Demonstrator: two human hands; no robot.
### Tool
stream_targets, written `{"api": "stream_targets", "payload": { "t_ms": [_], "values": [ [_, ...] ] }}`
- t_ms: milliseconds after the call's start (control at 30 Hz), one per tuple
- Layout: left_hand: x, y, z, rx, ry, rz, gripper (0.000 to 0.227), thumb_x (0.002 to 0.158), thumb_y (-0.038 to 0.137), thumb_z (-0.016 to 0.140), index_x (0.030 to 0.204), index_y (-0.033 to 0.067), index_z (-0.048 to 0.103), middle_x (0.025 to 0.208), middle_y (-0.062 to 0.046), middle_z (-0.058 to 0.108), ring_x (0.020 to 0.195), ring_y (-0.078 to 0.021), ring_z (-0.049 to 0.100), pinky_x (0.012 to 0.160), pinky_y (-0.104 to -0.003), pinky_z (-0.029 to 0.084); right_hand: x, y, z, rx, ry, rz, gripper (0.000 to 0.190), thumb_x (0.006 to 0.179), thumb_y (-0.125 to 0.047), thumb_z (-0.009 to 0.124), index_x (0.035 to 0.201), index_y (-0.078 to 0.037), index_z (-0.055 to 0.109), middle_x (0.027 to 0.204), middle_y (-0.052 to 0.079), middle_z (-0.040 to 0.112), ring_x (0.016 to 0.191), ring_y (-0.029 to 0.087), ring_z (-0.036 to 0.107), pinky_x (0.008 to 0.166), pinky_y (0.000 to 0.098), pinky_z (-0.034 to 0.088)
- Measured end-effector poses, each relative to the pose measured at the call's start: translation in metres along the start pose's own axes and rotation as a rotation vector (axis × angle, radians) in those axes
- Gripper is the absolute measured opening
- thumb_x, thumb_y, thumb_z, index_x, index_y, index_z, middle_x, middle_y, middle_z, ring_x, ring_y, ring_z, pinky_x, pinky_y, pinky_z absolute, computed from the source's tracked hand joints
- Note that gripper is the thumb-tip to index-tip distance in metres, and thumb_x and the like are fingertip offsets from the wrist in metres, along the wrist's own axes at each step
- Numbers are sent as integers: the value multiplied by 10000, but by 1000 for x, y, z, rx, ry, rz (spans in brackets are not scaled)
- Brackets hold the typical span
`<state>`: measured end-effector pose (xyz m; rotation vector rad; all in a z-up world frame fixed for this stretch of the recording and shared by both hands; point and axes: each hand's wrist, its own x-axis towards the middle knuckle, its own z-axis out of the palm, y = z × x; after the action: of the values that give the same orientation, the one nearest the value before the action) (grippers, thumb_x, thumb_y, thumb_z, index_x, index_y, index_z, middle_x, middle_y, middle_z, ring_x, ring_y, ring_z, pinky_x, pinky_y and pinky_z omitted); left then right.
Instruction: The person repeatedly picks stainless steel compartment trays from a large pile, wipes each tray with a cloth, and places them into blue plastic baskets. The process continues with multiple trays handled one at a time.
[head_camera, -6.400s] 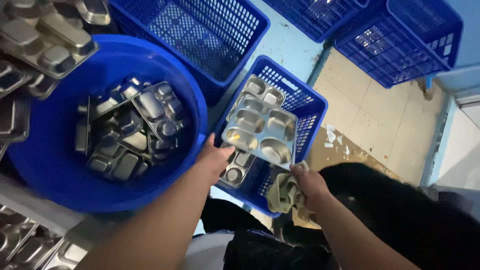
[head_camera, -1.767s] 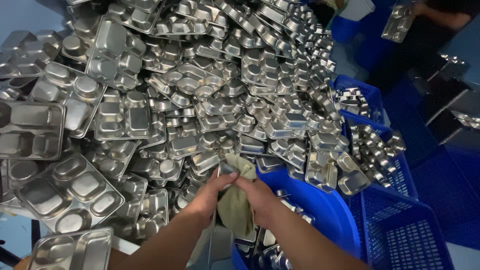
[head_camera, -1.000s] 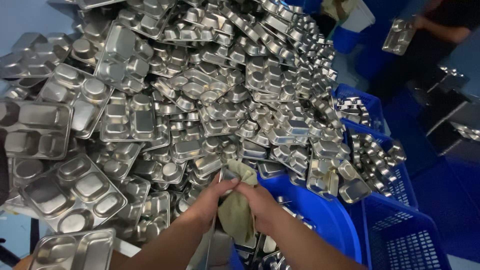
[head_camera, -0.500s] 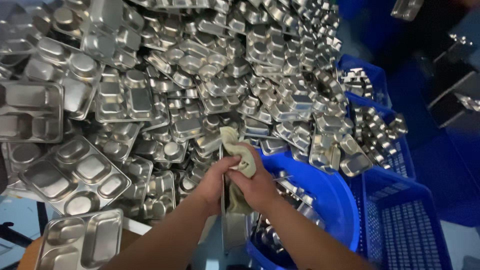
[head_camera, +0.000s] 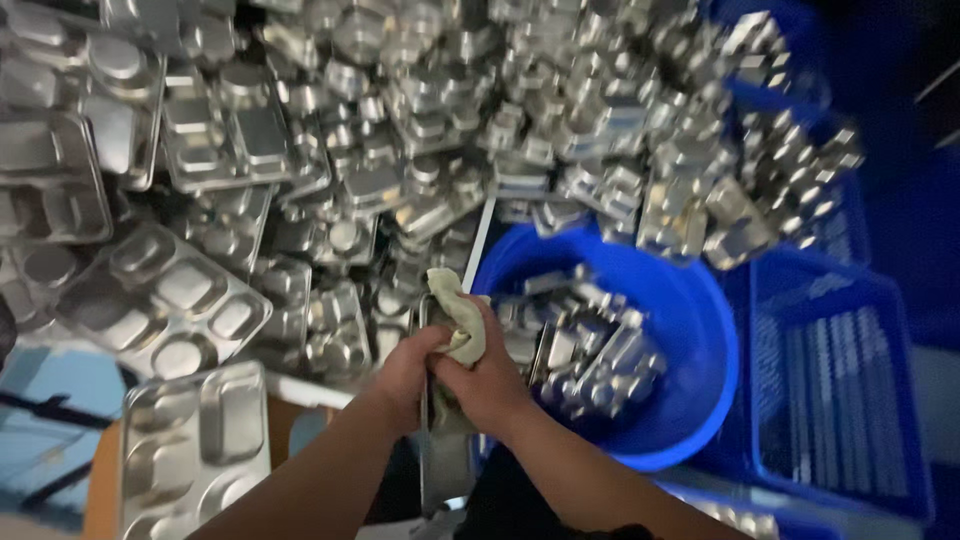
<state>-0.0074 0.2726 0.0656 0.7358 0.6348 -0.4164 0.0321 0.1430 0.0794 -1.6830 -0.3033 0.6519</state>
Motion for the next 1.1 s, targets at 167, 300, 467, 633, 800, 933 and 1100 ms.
{"api": "stream_targets", "payload": {
  "t_ms": [167, 300, 467, 633, 800, 933, 1100],
  "values": [
    [-35, -33, -12, -25, 183, -145, 531, 868, 477, 562, 1222, 103, 694, 1155, -141, 726, 1030, -320, 696, 914, -489, 546, -38, 35, 22, -85, 19, -188, 739, 826, -106, 754, 1480, -103, 409, 1406, 138, 503, 1311, 285, 525, 1084, 382, 423],
    [-40, -39, -8, -83, 148, -162, 542, 880, 483, 562, 1263, 111, 659, 1220, -150, 694, 1077, -330, 682, 938, -493, 544, -45, 41, 21, -57, 4, -169, 700, 819, -187, 741, 1443, -92, 440, 1372, 162, 520, 1283, 302, 550, 1074, 395, 446],
    [-28, -28, 22, -13, -6, -47, 650, 858, 555, 530, 1323, 111, 628, 1229, -165, 719, 1128, -328, 697, 975, -491, 549, -22, 25, -12, -452, 257, -371, 504, 968, -361, 621, 1350, -39, 552, 1366, 226, 569, 1250, 375, 540, 1043, 453, 438],
    [-9, 13, 60, -135, 23, 134, 642, 868, 610, 531, 1268, 123, 651, 1162, -172, 721, 1043, -343, 688, 910, -478, 551, 28, 1, -50, 40, 153, 161, 559, 1003, -494, 433, 1272, -51, 641, 1091, 189, 720, 1011, 327, 702, 901, 433, 550],
    [8, 60, 55, -102, 107, 465, 669, 877, 671, 545, 1141, 77, 703, 1018, -177, 727, 896, -330, 681, 765, -443, 531, 16, -21, -52, -374, 140, -37, 490, 977, -467, 509, 1214, -66, 662, 1097, 157, 704, 1022, 296, 683, 911, 431, 519],
    [26, 82, 49, -274, -102, 506, 670, 900, 658, 628, 1197, 58, 653, 1081, -132, 713, 981, -332, 664, 889, -474, 526, 25, -49, -54, -462, 251, -313, 503, 890, -427, 678, 1221, -60, 588, 1147, 204, 624, 1062, 348, 628, 927, 443, 498],
    [23, 129, 53, -375, 143, 509, 701, 831, 657, 594, 1279, 118, 590, 1175, -165, 698, 1052, -349, 673, 929, -547, 524, 58, -50, -72, -533, 262, -223, 536, 925, -363, 647, 1384, -117, 520, 1208, 235, 556, 1134, 368, 541, 1010, 422, 425]
  ]
}}
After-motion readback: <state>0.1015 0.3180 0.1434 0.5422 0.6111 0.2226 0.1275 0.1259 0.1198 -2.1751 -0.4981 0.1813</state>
